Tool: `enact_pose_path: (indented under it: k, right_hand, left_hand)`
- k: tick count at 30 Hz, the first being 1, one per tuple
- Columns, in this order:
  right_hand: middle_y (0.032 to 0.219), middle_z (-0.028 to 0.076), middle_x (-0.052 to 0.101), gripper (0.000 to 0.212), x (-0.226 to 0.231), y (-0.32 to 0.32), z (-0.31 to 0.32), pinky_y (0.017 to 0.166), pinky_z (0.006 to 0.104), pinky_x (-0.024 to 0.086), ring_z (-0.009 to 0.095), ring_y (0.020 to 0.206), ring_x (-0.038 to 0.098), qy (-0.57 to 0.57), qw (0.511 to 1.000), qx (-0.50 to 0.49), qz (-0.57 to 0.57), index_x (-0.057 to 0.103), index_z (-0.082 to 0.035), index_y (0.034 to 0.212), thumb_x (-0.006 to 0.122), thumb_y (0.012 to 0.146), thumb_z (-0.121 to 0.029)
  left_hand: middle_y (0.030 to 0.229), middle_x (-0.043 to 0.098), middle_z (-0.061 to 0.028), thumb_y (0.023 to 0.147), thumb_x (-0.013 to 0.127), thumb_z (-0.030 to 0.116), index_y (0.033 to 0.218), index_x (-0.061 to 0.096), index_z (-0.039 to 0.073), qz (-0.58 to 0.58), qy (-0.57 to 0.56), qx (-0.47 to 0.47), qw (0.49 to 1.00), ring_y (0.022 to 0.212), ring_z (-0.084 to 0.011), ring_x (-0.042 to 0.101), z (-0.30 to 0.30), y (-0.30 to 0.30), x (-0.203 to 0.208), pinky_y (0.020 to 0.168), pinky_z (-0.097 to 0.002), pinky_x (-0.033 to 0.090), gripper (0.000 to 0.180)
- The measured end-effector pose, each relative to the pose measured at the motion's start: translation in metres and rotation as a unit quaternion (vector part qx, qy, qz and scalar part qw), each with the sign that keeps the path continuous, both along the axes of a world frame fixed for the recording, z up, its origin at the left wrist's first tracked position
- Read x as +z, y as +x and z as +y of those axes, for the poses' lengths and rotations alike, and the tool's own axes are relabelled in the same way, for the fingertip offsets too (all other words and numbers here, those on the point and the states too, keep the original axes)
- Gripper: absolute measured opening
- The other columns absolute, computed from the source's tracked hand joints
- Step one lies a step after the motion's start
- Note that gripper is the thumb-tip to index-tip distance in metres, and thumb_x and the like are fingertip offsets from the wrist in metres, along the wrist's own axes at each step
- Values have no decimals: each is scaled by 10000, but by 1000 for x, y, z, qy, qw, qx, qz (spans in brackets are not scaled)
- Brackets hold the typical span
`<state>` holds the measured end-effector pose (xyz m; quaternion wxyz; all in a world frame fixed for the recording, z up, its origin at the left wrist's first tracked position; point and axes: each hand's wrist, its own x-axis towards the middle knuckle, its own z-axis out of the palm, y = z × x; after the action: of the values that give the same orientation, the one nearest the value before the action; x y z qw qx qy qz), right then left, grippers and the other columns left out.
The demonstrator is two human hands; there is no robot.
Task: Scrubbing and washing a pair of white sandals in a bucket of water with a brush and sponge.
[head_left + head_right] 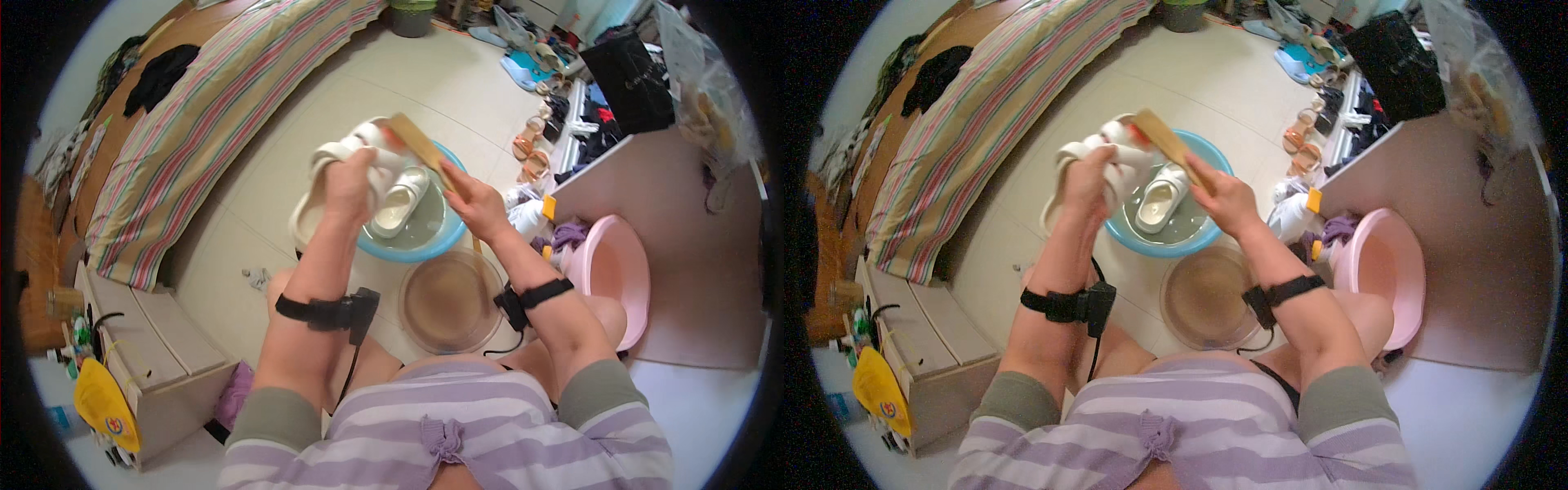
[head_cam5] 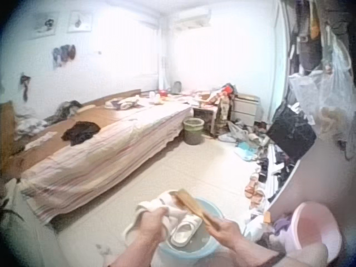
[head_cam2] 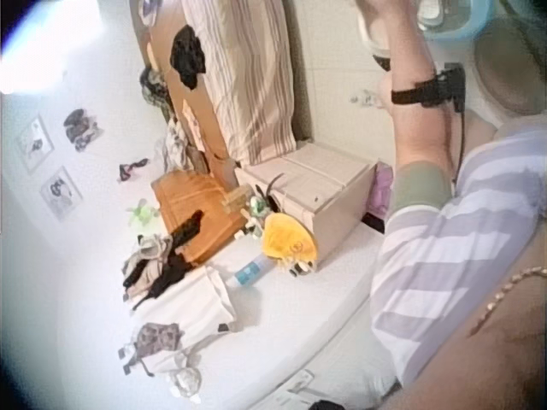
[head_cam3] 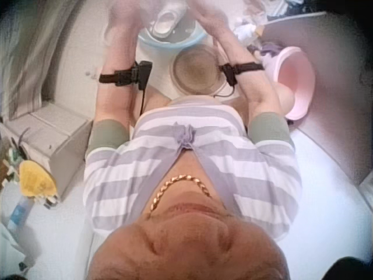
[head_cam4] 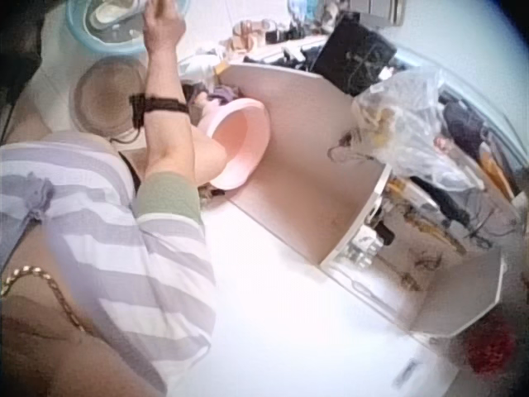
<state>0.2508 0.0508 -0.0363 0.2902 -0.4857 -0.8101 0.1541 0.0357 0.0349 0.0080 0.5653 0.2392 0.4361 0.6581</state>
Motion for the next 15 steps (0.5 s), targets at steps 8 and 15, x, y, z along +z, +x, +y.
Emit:
enact_pose_path:
  k: [8,15]
  right_hand:
    - [1018,165,665,475,37,-20,3,786,393,514,346,890,648,27,973,4,231,525,-275,1310,624,847,-305]
    - [1035,146,668,479,-18,26,-7,802,397,524,336,904,650,-34,996,-76,25,529,-278,1308,615,840,-325]
  left_hand:
    - [899,611,-59,864,565,89,1084,581,-30,40,-6,4,999,740,-140,594,-6,10,-6,634,-273,483,251]
    - [859,600,-49,844,578,86,1057,581,-12,23,23,22,999,691,-122,576,-1,-15,0,598,-265,465,234]
